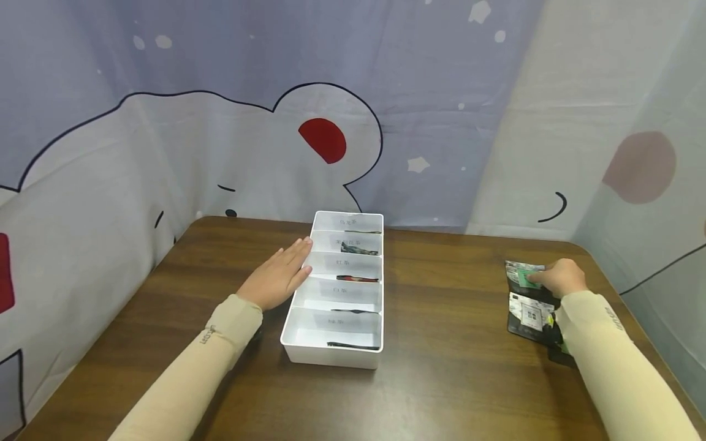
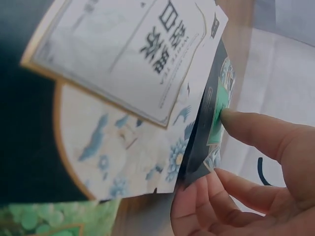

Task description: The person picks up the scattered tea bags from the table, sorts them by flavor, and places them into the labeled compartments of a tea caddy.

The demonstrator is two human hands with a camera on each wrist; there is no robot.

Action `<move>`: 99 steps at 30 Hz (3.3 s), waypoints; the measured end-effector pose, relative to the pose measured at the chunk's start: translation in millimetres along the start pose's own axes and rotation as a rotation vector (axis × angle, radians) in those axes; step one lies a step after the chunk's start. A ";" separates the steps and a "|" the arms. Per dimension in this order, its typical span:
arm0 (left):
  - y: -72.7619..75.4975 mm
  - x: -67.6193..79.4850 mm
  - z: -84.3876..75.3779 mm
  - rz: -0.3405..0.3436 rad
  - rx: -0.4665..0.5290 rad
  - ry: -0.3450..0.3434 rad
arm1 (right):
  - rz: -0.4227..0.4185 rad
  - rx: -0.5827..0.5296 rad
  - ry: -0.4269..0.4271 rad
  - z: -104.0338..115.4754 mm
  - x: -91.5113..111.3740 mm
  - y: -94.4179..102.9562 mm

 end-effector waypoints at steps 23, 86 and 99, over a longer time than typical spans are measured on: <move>1.0 -0.7 -0.3 0.015 -0.014 0.017 | -0.086 -0.426 -0.158 -12.5 1.1 0.6; -0.3 -0.4 -0.4 0.010 -0.034 0.005 | -0.390 -0.859 0.490 151.9 110.2 -27.2; -1.0 -0.1 -1.0 0.004 -0.025 0.003 | -0.321 -0.906 0.732 191.3 153.2 -41.4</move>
Point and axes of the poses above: each hand's wrist, its own x-axis away from the middle knuckle, its own y-axis out of the back of the hand, z = x × y, the point moved 7 cm from there along -x, towards the middle knuckle, and after that the axes turned 1 degree about -x, right-handed, at the moved point
